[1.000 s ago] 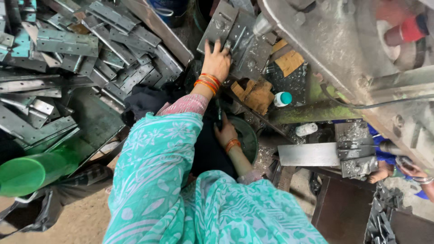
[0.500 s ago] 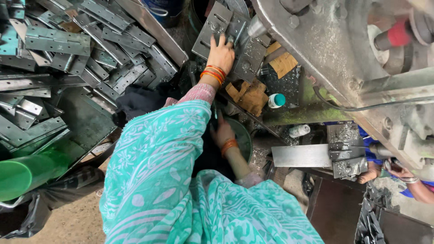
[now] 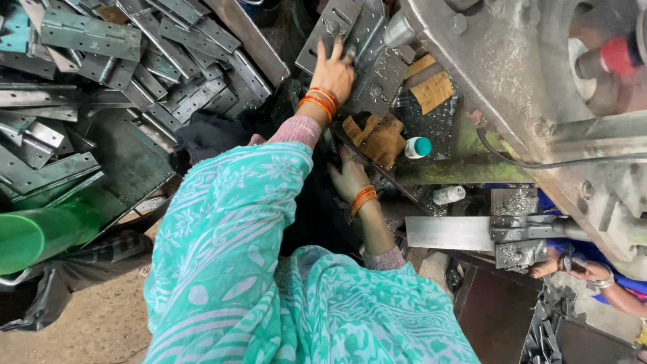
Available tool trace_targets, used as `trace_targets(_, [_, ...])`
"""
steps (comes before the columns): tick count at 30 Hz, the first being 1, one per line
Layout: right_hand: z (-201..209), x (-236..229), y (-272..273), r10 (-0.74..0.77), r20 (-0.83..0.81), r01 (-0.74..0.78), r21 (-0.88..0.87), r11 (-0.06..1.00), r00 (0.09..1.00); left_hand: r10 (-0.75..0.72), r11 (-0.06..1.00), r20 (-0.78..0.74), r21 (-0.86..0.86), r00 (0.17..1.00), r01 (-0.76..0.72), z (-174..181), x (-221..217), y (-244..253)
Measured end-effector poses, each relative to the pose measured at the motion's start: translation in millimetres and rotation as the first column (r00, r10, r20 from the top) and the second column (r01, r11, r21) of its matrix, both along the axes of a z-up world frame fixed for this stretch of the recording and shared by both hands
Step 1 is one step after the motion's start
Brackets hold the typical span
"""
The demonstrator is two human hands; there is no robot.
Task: The person repeatedly picks metal hinge pieces from a bin, places them into a press machine, and operates the lever to process them. The processed pieces are then dropped into a bucket below. The task is performed continuously throughout the clip.
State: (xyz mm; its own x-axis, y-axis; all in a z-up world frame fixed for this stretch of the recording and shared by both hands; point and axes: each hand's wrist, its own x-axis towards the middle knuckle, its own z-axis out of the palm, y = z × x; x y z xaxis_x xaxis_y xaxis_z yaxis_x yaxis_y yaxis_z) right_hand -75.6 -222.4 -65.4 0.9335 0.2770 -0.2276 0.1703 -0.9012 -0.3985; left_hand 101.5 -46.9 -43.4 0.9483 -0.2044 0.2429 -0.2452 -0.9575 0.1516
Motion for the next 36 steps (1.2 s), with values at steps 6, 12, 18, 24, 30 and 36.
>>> trace_targets(6, [-29, -21, 16, -0.150, -0.020, 0.150, -0.005, 0.989, 0.988, 0.007, 1.000, -0.089, 0.022, 0.996, -0.005, 3, 25, -7])
trace_targets(12, [-52, -26, 7, -0.138, -0.033, 0.138, 0.024, 0.990, 0.990, 0.024, 1.000, -0.060, 0.005, 0.998, -0.024, -7, 23, -7])
trace_targets(18, [-13, 10, 3, -0.043, -0.116, 0.035, -0.067, 0.997, 0.992, 0.025, 0.996, -0.071, 0.085, 0.997, -0.019, 6, 25, 0])
trace_targets(24, [-17, -1, 8, -0.056, -0.059, 0.056, 0.010, 0.998, 0.997, 0.008, 0.994, -0.083, 0.113, 0.997, 0.002, 4, 19, 3])
trace_targets(30, [-42, -29, 11, -0.186, -0.081, 0.192, 0.077, 0.978, 0.979, 0.016, 1.000, 0.098, -0.012, 0.995, -0.015, -10, 10, 4])
trace_targets(36, [-14, 3, 10, -0.079, -0.106, 0.071, -0.072, 0.995, 0.991, -0.004, 0.994, 0.124, -0.108, 0.992, 0.018, -17, -23, 36])
